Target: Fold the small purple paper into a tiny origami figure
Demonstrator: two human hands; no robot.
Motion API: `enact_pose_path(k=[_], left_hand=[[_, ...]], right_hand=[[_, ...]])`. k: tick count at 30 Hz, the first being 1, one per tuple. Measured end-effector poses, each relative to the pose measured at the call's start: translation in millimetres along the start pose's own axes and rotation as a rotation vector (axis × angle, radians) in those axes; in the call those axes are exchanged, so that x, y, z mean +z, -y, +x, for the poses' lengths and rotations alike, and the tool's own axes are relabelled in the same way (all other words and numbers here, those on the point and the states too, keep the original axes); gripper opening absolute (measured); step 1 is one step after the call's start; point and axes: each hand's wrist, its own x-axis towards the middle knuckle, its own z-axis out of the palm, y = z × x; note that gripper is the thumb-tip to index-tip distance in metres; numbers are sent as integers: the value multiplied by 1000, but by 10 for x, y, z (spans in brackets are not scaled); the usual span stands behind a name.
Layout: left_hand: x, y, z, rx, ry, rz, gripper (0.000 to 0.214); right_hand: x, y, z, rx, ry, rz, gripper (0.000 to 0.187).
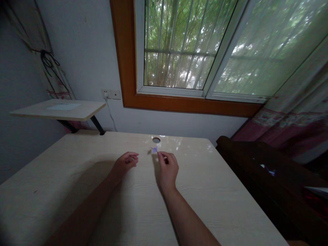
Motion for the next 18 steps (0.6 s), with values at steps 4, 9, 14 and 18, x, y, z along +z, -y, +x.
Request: enact_pose_path(k=[4, 9, 14, 18], left_hand=[[-1, -10, -14, 27, -7, 33, 24], [8, -29, -19, 25, -10, 52, 21], [27, -79, -34, -4, -35, 62, 19], [35, -90, -36, 2, -41, 53, 19]], right_hand=[[-19, 62, 2, -43, -1, -14, 22], [-37, 133, -14, -122, 92, 0, 15], [-45, 175, -51, -176, 138, 19, 11], [-47, 168, -65, -206, 132, 14, 9]])
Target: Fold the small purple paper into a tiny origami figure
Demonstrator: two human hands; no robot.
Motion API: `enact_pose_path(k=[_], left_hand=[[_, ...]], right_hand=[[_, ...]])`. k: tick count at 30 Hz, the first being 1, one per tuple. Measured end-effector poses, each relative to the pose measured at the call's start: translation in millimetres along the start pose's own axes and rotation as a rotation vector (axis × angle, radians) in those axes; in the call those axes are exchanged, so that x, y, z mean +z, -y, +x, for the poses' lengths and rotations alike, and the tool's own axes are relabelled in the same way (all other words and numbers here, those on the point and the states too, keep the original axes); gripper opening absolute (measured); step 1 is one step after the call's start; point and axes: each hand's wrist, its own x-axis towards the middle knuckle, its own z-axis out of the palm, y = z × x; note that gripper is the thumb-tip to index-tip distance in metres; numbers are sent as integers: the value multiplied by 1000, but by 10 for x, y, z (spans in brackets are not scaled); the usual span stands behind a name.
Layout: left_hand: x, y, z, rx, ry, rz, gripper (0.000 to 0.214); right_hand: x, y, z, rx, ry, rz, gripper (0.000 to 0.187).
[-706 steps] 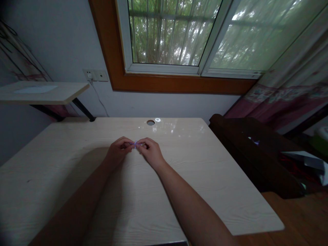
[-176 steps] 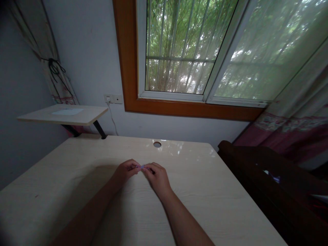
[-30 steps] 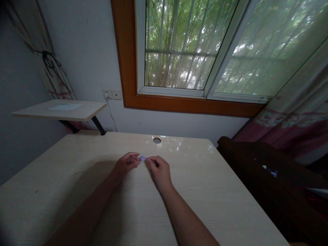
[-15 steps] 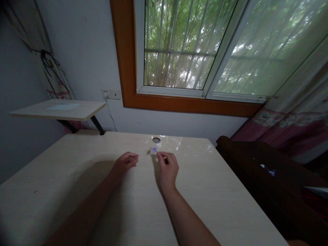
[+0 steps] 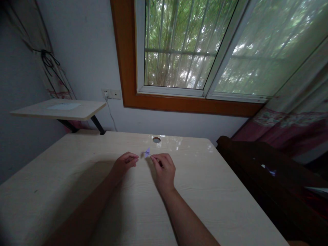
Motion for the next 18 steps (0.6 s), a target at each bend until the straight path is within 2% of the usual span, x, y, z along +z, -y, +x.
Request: enact_pose_path(k=[9, 13, 18], left_hand=[[-6, 82, 23, 15, 2, 39, 19], [-7, 76, 25, 14, 4, 36, 18], [-5, 50, 11, 1, -5, 39, 19]], right_hand=[[24, -65, 16, 48, 57, 48, 12], [55, -142, 31, 138, 121, 123, 15], [107, -217, 41, 328, 184, 326, 19]])
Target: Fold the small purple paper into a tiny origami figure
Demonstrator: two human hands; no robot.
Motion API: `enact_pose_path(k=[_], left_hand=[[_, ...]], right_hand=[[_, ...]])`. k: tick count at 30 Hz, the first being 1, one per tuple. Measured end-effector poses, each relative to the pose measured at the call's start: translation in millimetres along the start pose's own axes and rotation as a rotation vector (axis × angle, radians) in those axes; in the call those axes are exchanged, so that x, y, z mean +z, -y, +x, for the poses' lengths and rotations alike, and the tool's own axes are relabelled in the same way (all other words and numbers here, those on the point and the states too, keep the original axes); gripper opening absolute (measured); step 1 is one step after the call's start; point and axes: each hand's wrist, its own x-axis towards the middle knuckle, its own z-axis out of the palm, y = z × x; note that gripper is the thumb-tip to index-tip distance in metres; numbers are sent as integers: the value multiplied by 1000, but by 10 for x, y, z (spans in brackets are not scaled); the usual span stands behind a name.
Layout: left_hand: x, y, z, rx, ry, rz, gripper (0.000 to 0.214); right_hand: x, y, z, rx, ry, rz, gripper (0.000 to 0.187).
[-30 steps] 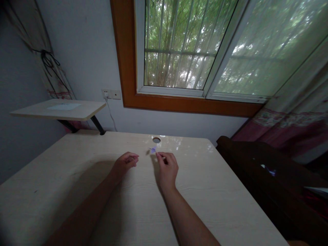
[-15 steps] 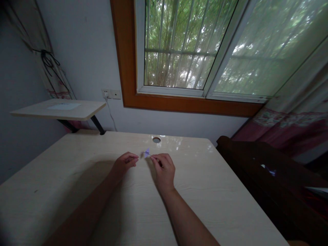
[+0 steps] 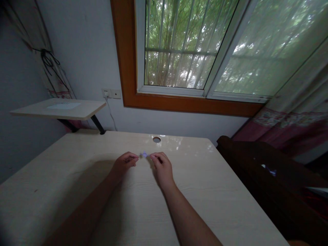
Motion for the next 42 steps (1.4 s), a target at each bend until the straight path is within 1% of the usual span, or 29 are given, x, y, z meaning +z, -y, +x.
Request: enact_pose_path(k=[6, 10, 14, 19, 24, 32, 37, 42], left_hand=[[15, -36, -14, -18, -3, -30, 20], [18, -43, -18, -33, 2, -34, 22], [14, -38, -22, -31, 1, -35, 22], [12, -30, -19, -21, -5, -22, 21], [10, -41, -15, -6, 16, -34, 21], [14, -62, -18, 73, 36, -62, 18], [17, -83, -26, 126, 25, -21, 17], [16, -126, -37, 136, -12, 17, 15]], right_hand=[[31, -72, 11, 220, 62, 329, 22], [26, -143, 24, 287, 60, 458, 24], [21, -157, 35, 312, 42, 512, 25], [30, -151, 37, 332, 29, 515, 26], [35, -173, 32, 315, 52, 475, 23], [38, -92, -7, 199, 137, 268, 22], [33, -40, -21, 150, 167, 190, 23], [41, -2, -31, 112, 173, 117, 23]])
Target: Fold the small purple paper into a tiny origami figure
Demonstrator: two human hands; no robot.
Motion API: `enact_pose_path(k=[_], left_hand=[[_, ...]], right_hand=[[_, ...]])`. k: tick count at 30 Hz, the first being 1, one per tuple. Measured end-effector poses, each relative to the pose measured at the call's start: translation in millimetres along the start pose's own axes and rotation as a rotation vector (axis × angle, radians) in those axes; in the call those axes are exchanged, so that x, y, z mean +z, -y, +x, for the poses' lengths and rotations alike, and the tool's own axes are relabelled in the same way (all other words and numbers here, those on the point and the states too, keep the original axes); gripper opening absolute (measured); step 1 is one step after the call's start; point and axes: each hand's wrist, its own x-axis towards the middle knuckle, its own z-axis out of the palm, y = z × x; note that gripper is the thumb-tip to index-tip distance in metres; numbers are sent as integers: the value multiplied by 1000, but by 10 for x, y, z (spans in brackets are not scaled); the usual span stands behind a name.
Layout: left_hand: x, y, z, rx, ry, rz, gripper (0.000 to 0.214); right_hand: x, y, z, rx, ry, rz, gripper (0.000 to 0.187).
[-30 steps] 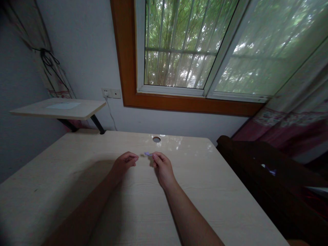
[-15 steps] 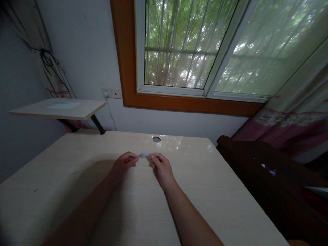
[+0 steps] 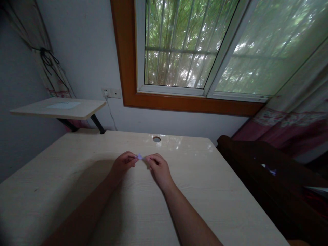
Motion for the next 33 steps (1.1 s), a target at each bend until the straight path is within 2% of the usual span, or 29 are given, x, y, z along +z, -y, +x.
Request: enact_pose_path(k=[8, 11, 18, 33], left_hand=[[7, 10, 9, 39, -22, 0, 12], [3, 2, 6, 48, -17, 29, 12], [8, -3, -9, 87, 72, 129, 11], [8, -62, -26, 53, 83, 154, 13]], right_hand=[[24, -7, -17, -33, 31, -25, 21], [24, -9, -15, -80, 0, -75, 20], [47, 41, -20, -212, 43, -169, 14], [49, 27, -42, -268, 50, -235, 9]])
